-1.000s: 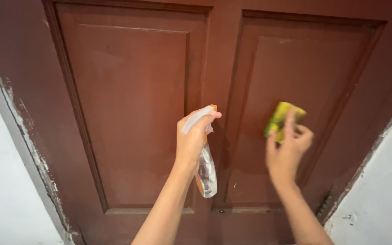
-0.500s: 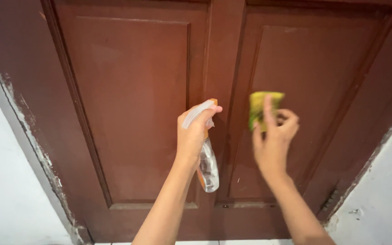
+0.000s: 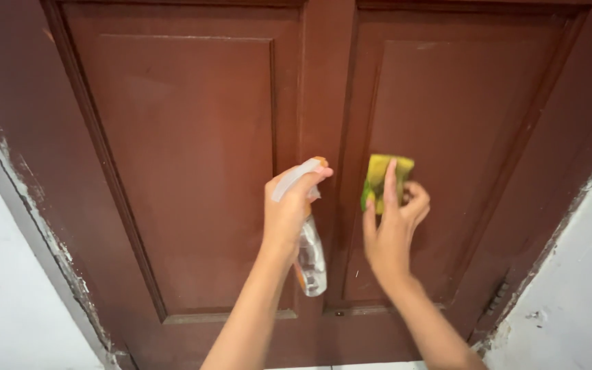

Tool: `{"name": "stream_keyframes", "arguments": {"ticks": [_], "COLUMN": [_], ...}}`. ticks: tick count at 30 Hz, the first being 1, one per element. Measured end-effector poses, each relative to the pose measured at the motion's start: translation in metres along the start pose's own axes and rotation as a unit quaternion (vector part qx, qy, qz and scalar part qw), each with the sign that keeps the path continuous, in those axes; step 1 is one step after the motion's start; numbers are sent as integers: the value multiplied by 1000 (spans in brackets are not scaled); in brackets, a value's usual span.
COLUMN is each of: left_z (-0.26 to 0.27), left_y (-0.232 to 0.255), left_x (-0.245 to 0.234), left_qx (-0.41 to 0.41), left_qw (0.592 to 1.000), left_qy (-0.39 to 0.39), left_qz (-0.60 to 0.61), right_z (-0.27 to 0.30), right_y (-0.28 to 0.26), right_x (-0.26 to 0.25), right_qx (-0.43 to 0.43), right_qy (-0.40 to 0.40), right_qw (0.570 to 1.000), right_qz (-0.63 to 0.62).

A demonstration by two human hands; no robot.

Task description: The person cleans a wooden door by spraying the surface with a spray bottle and wiping it with a sponge.

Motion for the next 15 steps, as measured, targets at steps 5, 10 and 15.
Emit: {"name": "stream_keyframes", "arguments": {"ticks": [5, 10, 15], "left_z": [4, 10, 13], "left_y": [-13, -23, -36], "left_x": [14, 30, 49], "left_qx": [-13, -27, -43], "left_qw": [999, 998, 998], "left_qy": [-17, -31, -47], "left_qz": [-26, -36, -21], "right_z": [-27, 14, 38], "right_y": [37, 101, 78], "right_x": [-28, -46, -22], "right_qx": [18, 114, 107], "right_qy": [30, 111, 80], "right_qw": [999, 986, 990], "right_qz": [-1, 55, 46]}}
Point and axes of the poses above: each hand's wrist, its own z-axis away from the middle knuckle, its own x-axis out of the palm, y = z × x, the point moved 10 cm from there along -z, towards the middle knuckle, and after that the axes turned 10 degrees about -z, right-handed, at the moved point
